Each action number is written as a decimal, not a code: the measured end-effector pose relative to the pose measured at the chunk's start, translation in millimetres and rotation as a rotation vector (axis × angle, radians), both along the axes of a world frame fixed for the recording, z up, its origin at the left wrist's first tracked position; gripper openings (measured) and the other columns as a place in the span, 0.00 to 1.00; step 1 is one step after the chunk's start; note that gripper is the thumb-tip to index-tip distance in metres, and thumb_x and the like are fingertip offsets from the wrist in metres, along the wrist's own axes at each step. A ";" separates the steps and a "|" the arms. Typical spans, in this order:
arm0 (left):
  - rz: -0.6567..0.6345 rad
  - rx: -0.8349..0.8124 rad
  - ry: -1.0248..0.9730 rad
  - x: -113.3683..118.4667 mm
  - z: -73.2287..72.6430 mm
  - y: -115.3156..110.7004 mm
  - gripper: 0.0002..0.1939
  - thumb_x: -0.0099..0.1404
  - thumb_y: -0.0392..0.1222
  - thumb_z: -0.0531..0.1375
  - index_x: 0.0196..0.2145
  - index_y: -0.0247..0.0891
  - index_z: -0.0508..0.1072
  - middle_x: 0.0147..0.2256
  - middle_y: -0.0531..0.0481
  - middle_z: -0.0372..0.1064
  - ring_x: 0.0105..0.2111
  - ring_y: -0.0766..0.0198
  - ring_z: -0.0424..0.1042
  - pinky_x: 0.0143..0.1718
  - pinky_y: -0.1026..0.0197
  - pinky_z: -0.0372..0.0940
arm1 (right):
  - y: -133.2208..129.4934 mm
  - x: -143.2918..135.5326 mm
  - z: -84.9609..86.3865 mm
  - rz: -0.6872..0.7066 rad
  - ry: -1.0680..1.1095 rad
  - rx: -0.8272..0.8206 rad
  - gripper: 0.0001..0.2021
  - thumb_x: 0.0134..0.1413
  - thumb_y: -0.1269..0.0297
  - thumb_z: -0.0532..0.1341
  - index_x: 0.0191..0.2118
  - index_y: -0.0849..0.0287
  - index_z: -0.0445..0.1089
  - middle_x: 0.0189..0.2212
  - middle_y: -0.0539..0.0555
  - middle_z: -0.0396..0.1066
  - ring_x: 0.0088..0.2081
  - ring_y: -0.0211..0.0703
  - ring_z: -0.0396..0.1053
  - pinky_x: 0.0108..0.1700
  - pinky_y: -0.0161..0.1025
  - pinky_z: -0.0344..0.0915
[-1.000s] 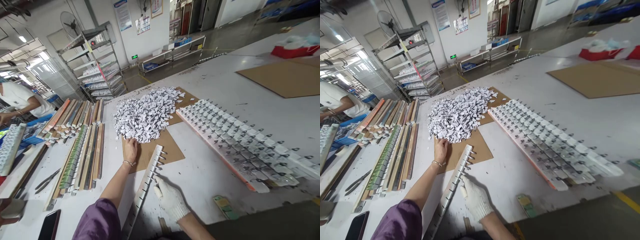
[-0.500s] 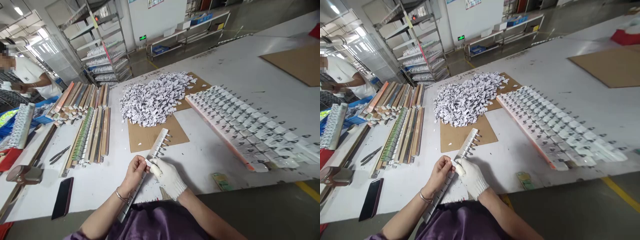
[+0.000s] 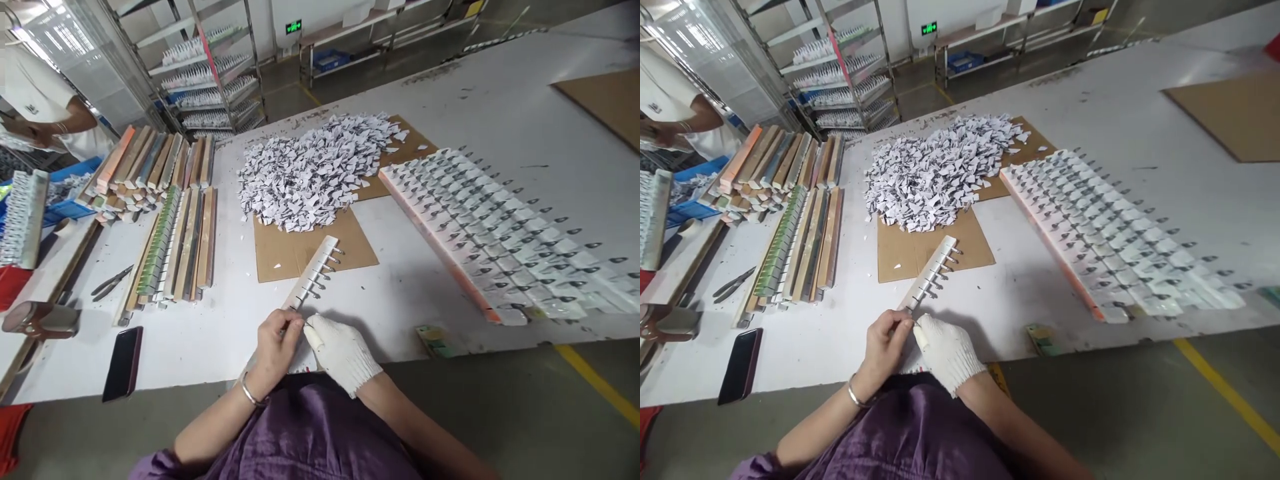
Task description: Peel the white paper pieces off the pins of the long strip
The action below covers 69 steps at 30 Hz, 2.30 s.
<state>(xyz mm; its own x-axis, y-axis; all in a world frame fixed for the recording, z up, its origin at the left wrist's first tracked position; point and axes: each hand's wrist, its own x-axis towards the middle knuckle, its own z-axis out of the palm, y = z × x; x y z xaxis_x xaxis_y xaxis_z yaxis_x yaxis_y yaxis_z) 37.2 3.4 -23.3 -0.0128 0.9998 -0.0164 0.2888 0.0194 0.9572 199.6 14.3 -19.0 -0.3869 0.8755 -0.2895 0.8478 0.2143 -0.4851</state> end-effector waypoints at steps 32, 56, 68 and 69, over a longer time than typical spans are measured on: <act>-0.271 0.101 0.746 -13.6 -37.0 51.7 0.14 0.58 0.37 0.63 0.42 0.37 0.67 0.37 0.48 0.63 0.37 0.57 0.67 0.42 0.53 0.69 | 37.7 -17.8 -48.8 -0.106 -0.183 0.153 0.13 0.63 0.70 0.50 0.42 0.61 0.73 0.34 0.60 0.78 0.35 0.50 0.77 0.31 0.38 0.61; -0.243 0.064 0.676 -6.5 -27.4 60.2 0.10 0.60 0.40 0.65 0.39 0.38 0.72 0.33 0.51 0.62 0.33 0.59 0.66 0.38 0.55 0.68 | 16.0 27.3 -51.2 -0.378 0.069 -0.035 0.13 0.66 0.57 0.51 0.41 0.54 0.72 0.38 0.52 0.78 0.39 0.44 0.75 0.37 0.38 0.57; -0.007 0.302 0.714 12.1 -27.5 222.3 0.10 0.67 0.34 0.58 0.46 0.36 0.73 0.44 0.41 0.69 0.44 0.54 0.71 0.48 0.52 0.67 | 17.2 28.5 -67.2 -0.324 0.127 0.046 0.16 0.68 0.59 0.50 0.47 0.55 0.75 0.44 0.54 0.79 0.46 0.45 0.75 0.43 0.37 0.61; 0.004 0.308 0.727 14.5 -29.8 237.3 0.11 0.66 0.32 0.58 0.46 0.36 0.73 0.45 0.39 0.68 0.45 0.53 0.71 0.50 0.51 0.66 | 17.4 28.4 -67.1 -0.325 0.123 0.046 0.16 0.68 0.59 0.50 0.47 0.55 0.75 0.44 0.54 0.79 0.45 0.45 0.75 0.43 0.37 0.61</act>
<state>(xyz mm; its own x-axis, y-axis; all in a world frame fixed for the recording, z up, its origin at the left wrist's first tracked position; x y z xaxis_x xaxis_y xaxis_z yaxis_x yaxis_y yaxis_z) 51.7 240.7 -53.1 0.0820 0.9578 0.2756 0.8445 -0.2137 0.4910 228.0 31.7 -86.1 -0.1152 0.9698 -0.2149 0.8110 -0.0331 -0.5841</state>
